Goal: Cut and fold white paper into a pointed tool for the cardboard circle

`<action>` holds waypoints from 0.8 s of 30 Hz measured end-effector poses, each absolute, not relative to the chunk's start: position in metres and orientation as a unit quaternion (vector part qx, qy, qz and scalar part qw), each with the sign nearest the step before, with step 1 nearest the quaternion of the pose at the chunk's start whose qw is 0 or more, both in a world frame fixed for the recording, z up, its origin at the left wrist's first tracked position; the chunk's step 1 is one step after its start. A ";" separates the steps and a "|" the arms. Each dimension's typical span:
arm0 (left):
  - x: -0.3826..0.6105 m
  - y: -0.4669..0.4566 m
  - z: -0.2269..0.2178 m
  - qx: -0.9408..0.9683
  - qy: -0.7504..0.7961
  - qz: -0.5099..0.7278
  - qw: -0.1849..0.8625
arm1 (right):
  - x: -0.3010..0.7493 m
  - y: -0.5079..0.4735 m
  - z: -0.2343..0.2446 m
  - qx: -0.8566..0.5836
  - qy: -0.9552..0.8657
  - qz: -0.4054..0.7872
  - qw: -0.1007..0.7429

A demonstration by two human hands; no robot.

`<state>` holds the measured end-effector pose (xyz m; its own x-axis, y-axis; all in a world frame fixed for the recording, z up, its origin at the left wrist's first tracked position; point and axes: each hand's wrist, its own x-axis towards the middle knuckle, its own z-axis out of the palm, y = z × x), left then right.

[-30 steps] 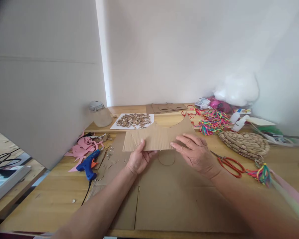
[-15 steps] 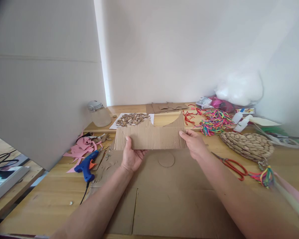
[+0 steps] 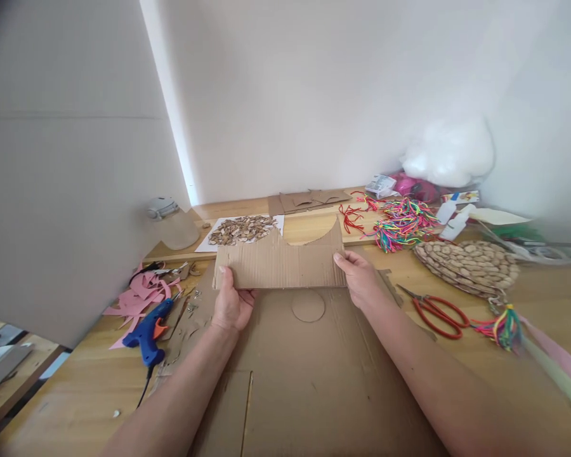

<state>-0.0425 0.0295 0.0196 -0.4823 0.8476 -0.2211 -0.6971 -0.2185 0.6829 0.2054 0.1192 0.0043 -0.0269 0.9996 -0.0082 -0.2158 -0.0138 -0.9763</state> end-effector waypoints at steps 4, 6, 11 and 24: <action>-0.045 0.031 0.020 0.097 0.387 0.780 0.482 | 0.205 0.120 0.003 -0.437 -0.441 0.571 0.537; -0.046 0.029 0.022 0.104 0.385 0.782 0.478 | 0.205 0.119 0.003 -0.436 -0.431 0.576 0.540; -0.045 0.026 0.022 0.136 0.375 0.761 0.511 | 0.206 0.117 0.007 -0.434 -0.411 0.584 0.550; -0.040 0.028 0.019 0.116 0.370 0.763 0.516 | 0.200 0.101 0.026 -0.393 -0.369 0.675 0.503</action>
<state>-0.0403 0.0278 0.0189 -0.4399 0.8741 -0.2060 -0.7029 -0.1924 0.6847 0.1997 0.1008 0.0256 -0.1845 0.9699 -0.1590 -0.3890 -0.2206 -0.8944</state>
